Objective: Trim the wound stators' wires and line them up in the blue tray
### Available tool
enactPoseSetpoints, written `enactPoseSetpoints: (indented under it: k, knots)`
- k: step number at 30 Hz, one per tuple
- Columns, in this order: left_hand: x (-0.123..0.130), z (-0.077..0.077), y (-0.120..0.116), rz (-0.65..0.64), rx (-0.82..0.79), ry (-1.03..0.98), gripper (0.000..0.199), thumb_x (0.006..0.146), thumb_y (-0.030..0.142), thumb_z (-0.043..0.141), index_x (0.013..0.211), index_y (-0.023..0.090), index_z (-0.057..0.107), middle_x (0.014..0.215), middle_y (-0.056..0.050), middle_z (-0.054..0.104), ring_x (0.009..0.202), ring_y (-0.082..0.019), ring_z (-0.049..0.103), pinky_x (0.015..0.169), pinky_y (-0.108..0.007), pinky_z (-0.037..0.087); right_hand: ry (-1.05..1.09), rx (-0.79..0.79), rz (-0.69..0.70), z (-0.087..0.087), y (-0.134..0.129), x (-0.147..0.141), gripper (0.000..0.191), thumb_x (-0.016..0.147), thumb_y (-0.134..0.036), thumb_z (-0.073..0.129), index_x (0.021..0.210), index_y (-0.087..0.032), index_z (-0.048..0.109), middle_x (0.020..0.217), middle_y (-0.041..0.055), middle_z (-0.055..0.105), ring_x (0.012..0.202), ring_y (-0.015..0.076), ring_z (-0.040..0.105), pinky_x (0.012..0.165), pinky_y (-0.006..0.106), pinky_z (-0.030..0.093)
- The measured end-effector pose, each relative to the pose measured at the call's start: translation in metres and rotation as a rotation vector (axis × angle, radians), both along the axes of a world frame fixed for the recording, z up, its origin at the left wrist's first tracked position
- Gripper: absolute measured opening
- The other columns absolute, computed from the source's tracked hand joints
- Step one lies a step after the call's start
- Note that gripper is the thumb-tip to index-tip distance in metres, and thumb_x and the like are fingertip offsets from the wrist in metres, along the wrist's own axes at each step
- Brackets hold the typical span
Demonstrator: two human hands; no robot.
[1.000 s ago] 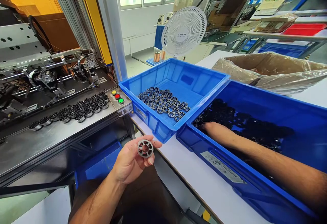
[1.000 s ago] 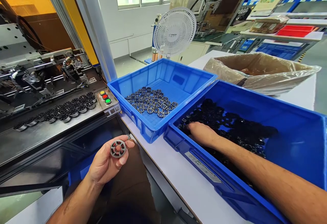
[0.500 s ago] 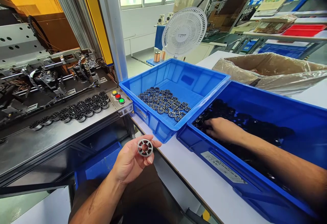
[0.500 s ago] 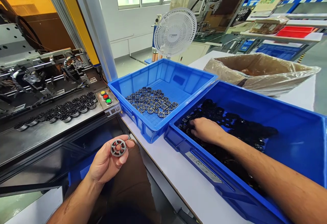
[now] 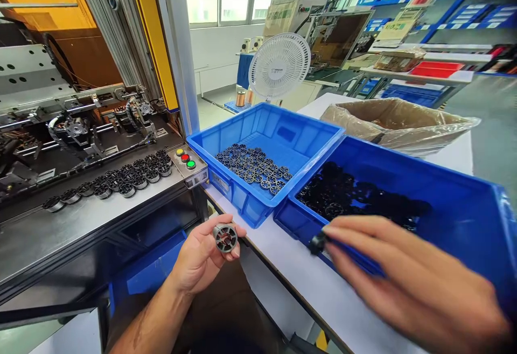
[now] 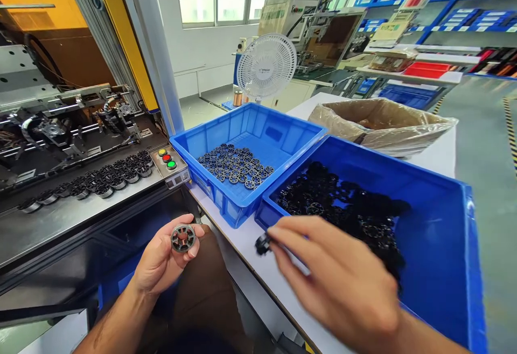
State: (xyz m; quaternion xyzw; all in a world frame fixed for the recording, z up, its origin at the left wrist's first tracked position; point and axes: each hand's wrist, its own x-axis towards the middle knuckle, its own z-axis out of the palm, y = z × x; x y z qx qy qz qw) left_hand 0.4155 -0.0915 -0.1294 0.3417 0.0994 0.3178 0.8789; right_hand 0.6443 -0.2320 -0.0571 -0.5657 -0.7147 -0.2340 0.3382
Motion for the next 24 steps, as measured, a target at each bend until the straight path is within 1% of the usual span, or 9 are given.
enactPoseSetpoints:
  k: [2, 4, 6, 8, 10, 13, 17, 21, 24]
  knots:
    - [-0.001, 0.001, -0.004, 0.015, 0.076, 0.003, 0.04, 0.076, 0.032, 0.084, 0.115, 0.024, 0.075, 0.106, -0.01, 0.079, 0.078, -0.013, 0.072, 0.07, -0.018, 0.053, 0.126, -0.005, 0.143, -0.008, 0.0, -0.026, 0.017, 0.092, -0.013, 0.061, 0.108, -0.019, 0.064, 0.093, 0.0065, 0.072, 0.081, 0.0153, 0.071, 0.072, 0.026, 0.057]
    - [-0.004, 0.004, -0.01, 0.018, 0.154, 0.036, 0.044, 0.071, 0.025, 0.087, 0.113, 0.025, 0.076, 0.107, -0.009, 0.079, 0.081, -0.014, 0.073, 0.075, -0.021, 0.055, 0.269, -0.008, 0.293, -0.017, 0.009, -0.044, 0.027, 0.087, -0.003, 0.062, 0.11, -0.018, 0.063, 0.092, 0.0073, 0.07, 0.082, 0.0156, 0.07, 0.07, 0.025, 0.058]
    - [-0.007, 0.009, -0.017, 0.028, 0.2, 0.09, 0.049, 0.064, 0.018, 0.091, 0.111, 0.025, 0.077, 0.106, -0.009, 0.079, 0.086, -0.017, 0.074, 0.08, -0.024, 0.057, 0.405, 0.01, 0.413, -0.024, 0.021, -0.057, 0.032, 0.085, 0.001, 0.061, 0.111, -0.017, 0.063, 0.091, 0.0079, 0.069, 0.081, 0.016, 0.068, 0.068, 0.027, 0.059]
    - [-0.012, 0.016, -0.024, 0.058, 0.225, 0.148, 0.052, 0.06, 0.012, 0.091, 0.109, 0.024, 0.078, 0.103, -0.008, 0.08, 0.09, -0.018, 0.074, 0.083, -0.025, 0.058, 0.496, 0.03, 0.489, -0.03, 0.032, -0.068, 0.034, 0.084, 0.001, 0.062, 0.112, -0.017, 0.063, 0.09, 0.008, 0.068, 0.08, 0.0167, 0.067, 0.067, 0.029, 0.059]
    - [-0.016, 0.021, -0.03, 0.097, 0.249, 0.188, 0.052, 0.058, 0.007, 0.091, 0.107, 0.023, 0.079, 0.098, -0.008, 0.081, 0.091, -0.019, 0.074, 0.082, -0.025, 0.058, 0.531, 0.04, 0.52, -0.034, 0.039, -0.075, 0.035, 0.084, 0.0, 0.061, 0.113, -0.018, 0.063, 0.09, 0.0077, 0.067, 0.081, 0.0175, 0.066, 0.068, 0.031, 0.059]
    - [-0.021, 0.024, -0.035, 0.105, 0.267, 0.192, 0.05, 0.061, 0.004, 0.088, 0.106, 0.023, 0.079, 0.096, -0.006, 0.081, 0.087, -0.017, 0.075, 0.079, -0.021, 0.058, 0.564, 0.031, 0.538, -0.039, 0.042, -0.082, 0.037, 0.084, 0.001, 0.06, 0.115, -0.019, 0.064, 0.091, 0.0075, 0.066, 0.081, 0.0176, 0.064, 0.068, 0.032, 0.057]
    - [-0.022, 0.023, -0.037, 0.111, 0.244, 0.16, 0.048, 0.063, 0.002, 0.086, 0.105, 0.024, 0.079, 0.094, -0.004, 0.081, 0.084, -0.013, 0.075, 0.076, -0.017, 0.058, 0.599, 0.037, 0.538, -0.042, 0.04, -0.084, 0.041, 0.083, 0.004, 0.06, 0.117, -0.02, 0.064, 0.091, 0.0076, 0.066, 0.082, 0.0181, 0.063, 0.067, 0.032, 0.056]
    - [-0.022, 0.021, -0.036, 0.133, 0.258, 0.169, 0.05, 0.062, -0.001, 0.086, 0.104, 0.025, 0.079, 0.099, -0.005, 0.081, 0.089, -0.015, 0.076, 0.081, -0.019, 0.059, 0.608, 0.05, 0.52, -0.043, 0.037, -0.084, 0.042, 0.082, 0.004, 0.06, 0.117, -0.02, 0.064, 0.091, 0.0071, 0.066, 0.082, 0.0179, 0.062, 0.068, 0.033, 0.056]
    - [-0.023, 0.02, -0.035, 0.137, 0.267, 0.172, 0.052, 0.061, -0.002, 0.086, 0.105, 0.025, 0.079, 0.1, -0.005, 0.081, 0.089, -0.016, 0.076, 0.08, -0.019, 0.06, 0.601, 0.035, 0.514, -0.042, 0.038, -0.084, 0.04, 0.082, 0.004, 0.062, 0.114, -0.019, 0.065, 0.09, 0.0064, 0.066, 0.081, 0.0177, 0.062, 0.068, 0.033, 0.055]
